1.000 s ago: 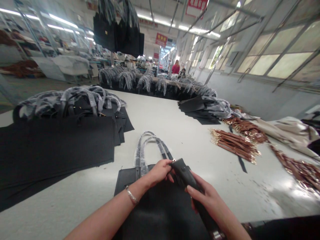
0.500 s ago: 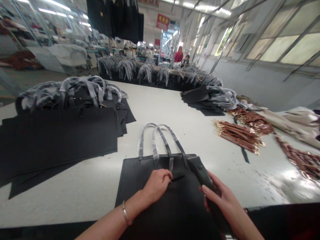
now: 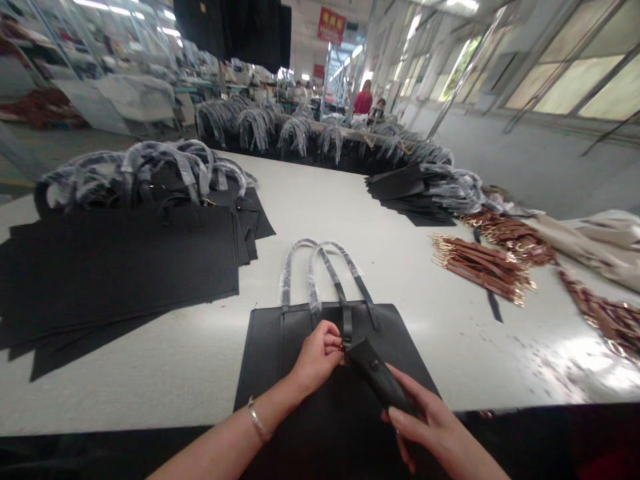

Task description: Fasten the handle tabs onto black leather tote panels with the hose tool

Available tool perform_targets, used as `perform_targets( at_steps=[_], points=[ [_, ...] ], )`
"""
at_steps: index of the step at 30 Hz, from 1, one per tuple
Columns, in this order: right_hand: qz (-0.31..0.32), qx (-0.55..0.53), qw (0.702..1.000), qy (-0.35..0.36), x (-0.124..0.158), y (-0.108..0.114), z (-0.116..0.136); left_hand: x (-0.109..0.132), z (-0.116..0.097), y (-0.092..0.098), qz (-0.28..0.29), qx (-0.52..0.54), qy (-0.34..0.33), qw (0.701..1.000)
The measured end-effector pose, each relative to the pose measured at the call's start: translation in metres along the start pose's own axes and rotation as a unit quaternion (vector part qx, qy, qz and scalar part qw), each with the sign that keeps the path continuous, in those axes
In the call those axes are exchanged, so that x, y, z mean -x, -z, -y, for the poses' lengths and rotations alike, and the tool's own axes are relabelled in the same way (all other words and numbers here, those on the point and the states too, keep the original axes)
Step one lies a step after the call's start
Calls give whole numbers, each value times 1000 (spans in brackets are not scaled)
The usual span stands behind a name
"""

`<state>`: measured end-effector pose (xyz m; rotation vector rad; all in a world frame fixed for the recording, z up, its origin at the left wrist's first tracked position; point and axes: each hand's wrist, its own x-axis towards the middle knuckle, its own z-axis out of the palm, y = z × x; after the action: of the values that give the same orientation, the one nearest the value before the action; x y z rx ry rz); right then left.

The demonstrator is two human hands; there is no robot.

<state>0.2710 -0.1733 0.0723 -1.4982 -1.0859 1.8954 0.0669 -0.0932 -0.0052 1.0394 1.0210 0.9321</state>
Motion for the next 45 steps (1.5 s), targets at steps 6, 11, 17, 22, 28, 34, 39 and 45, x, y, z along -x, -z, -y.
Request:
perform_targets(
  at_steps=[6, 11, 17, 22, 28, 34, 39, 45],
  points=[
    [-7, -18, 1000, 17, -11, 1, 8, 1, -3, 2, 1, -64, -37, 997],
    [3, -30, 1000, -8, -9, 2, 12, 2, 3, 3, 6, -134, -70, 989],
    [-91, -12, 995, 44, -24, 0, 24, 5, -4, 0, 19, -139, -16, 990],
    [-142, -11, 989, 43, -19, 12, 18, 9, -35, 42, -79, -421, -127, 895],
    [-162, -26, 986, 38, -12, 18, -4, 6, -49, 100, -177, -607, -39, 774],
    [-85, 18, 995, 47, -19, 6, 2, -3, -42, 108, -183, -419, -10, 889],
    [32, 83, 994, 61, -32, -16, 27, -1, -38, 99, -164, -98, 8, 982],
    [99, 91, 987, 87, -47, -51, 62, 19, -40, 72, -88, -1, -18, 996]
  ],
)
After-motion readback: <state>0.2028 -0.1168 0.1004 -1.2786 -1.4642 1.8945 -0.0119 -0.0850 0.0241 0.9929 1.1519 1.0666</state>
